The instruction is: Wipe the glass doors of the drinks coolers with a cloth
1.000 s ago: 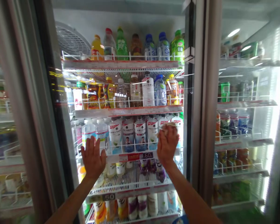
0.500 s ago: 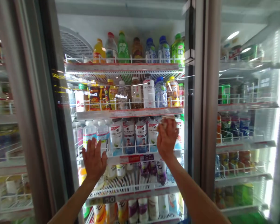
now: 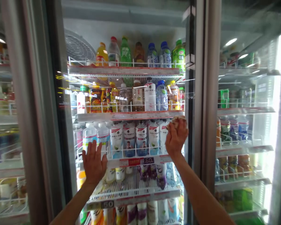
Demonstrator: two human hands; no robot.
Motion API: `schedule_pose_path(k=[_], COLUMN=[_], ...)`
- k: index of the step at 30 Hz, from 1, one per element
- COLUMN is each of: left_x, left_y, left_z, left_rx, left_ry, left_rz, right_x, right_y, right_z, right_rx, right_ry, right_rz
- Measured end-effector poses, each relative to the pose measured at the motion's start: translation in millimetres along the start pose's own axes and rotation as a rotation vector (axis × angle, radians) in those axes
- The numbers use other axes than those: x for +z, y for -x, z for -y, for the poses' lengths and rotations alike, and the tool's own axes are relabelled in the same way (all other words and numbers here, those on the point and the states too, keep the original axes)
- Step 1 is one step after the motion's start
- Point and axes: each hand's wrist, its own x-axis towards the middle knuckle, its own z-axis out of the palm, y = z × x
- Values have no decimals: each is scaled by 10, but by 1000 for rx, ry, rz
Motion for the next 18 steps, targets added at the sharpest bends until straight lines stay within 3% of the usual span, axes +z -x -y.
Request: schedule_pose_path(k=[3, 6, 10, 12, 14, 18], left_x=[-7, -13, -1, 11, 21, 20], left_y=[-3, 0, 7, 8, 8, 8], left_z=[-2, 10, 27, 29, 29, 32], left_rx=[-4, 17, 40, 39, 37, 32], left_ry=[9, 4, -18, -21, -19, -16], left_rz=[0, 8, -12, -21, -23, -18], right_x=[-11, -22, 28, 70, 101, 115], right_y=[111, 113, -127, -241, -271, -98], right_z=[293, 266, -187, -277, -152, 422], right_rx=[-196, -280, -62, 17, -14, -247], right_ry=[-92, -118, 20, 58, 30, -99], right_rz=[150, 211, 8, -62, -47, 124])
